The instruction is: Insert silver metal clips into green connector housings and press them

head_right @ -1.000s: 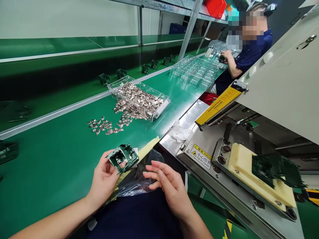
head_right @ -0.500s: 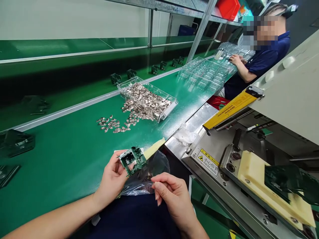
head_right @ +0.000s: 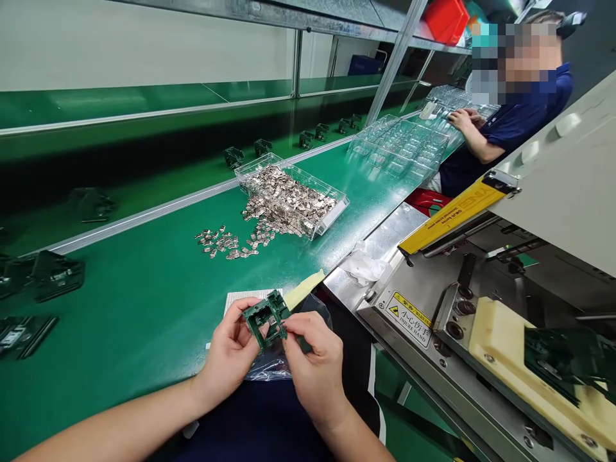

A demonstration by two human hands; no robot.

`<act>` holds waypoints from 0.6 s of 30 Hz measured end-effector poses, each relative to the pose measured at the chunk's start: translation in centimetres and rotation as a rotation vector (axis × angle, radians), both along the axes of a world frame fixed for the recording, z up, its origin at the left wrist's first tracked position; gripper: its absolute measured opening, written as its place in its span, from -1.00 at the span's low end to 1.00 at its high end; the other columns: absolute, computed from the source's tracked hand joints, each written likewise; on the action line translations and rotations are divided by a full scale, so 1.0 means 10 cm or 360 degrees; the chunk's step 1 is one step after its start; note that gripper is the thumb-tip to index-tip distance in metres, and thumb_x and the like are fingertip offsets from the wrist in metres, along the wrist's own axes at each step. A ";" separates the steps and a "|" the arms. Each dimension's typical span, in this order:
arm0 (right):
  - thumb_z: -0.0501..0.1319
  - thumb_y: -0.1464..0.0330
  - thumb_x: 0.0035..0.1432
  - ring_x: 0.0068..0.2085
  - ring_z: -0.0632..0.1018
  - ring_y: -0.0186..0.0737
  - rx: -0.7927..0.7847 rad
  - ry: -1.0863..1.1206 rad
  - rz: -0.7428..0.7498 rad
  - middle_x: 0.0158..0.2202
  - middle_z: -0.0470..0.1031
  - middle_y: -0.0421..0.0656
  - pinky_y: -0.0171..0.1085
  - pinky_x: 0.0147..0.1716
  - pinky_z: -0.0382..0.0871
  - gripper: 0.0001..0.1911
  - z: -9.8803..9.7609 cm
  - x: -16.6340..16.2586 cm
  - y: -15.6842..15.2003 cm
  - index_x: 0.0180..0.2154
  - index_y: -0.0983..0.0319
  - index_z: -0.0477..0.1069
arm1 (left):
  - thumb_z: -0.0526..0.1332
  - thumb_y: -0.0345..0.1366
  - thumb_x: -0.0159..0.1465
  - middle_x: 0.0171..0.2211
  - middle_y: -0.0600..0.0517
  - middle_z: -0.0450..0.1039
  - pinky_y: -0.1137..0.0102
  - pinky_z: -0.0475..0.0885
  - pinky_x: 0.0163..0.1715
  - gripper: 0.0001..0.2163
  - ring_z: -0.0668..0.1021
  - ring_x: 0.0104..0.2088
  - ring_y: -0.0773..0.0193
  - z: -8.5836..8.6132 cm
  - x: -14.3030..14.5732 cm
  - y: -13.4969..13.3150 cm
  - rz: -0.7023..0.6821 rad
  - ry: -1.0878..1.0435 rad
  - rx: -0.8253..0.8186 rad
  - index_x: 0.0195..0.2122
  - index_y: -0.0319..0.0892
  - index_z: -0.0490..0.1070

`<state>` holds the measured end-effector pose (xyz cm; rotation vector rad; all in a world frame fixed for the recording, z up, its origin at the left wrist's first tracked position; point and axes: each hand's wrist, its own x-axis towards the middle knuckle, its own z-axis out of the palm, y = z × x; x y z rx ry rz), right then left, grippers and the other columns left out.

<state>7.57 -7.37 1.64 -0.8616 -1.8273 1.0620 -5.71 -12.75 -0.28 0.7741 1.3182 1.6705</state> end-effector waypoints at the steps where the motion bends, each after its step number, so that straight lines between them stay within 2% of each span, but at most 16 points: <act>1: 0.20 0.53 0.16 -0.33 0.52 -0.20 0.0008 -0.0006 -0.0001 -0.36 0.52 -0.16 -0.24 -0.34 0.40 -0.82 -0.01 -0.04 -0.01 -0.33 0.16 0.52 | 0.27 -0.48 0.11 -0.39 0.12 0.45 0.55 0.43 -0.44 -0.70 0.53 -0.42 0.40 0.00 0.00 -0.01 -0.0017 -0.0013 0.0009 -0.14 -0.12 0.29; 4: 0.23 0.49 0.15 -0.35 0.50 -0.21 0.0013 -0.0069 -0.0092 -0.38 0.49 -0.17 -0.25 -0.37 0.38 -0.88 -0.07 -0.11 -0.06 -0.31 0.16 0.48 | 0.28 -0.44 0.13 -0.34 0.08 0.48 0.50 0.48 -0.38 -0.71 0.58 -0.37 0.35 0.00 0.02 -0.02 -0.0062 -0.0042 0.0008 -0.13 -0.11 0.29; 8: 0.28 0.42 0.12 -0.36 0.53 -0.22 -0.0197 -0.0117 -0.0277 -0.36 0.49 -0.19 -0.27 -0.36 0.40 -0.84 -0.14 -0.14 -0.11 -0.23 0.15 0.38 | 0.24 -0.39 0.20 -0.32 0.05 0.51 0.44 0.53 -0.32 -0.75 0.62 -0.33 0.30 -0.01 0.03 -0.05 -0.0147 -0.0005 0.0033 -0.11 -0.09 0.27; 14: 0.29 0.39 0.09 -0.38 0.48 -0.27 -0.0321 -0.0106 -0.0226 -0.37 0.48 -0.22 -0.32 -0.38 0.37 -0.78 -0.07 -0.11 -0.10 -0.20 0.15 0.33 | 0.15 -0.50 0.25 -0.21 0.04 0.47 0.51 0.52 -0.29 -0.70 0.59 -0.27 0.35 -0.11 -0.01 -0.11 -0.0161 0.0383 0.0158 -0.04 -0.02 0.27; 18: 0.32 0.39 0.06 -0.38 0.43 -0.29 -0.0423 0.0048 -0.0258 -0.38 0.42 -0.24 -0.34 -0.37 0.34 -0.75 -0.02 -0.09 -0.10 -0.21 0.16 0.33 | 0.17 -0.56 0.18 -0.23 0.05 0.43 0.54 0.49 -0.36 -0.63 0.56 -0.37 0.40 -0.10 -0.02 -0.13 -0.0158 0.0560 0.0271 -0.04 -0.03 0.30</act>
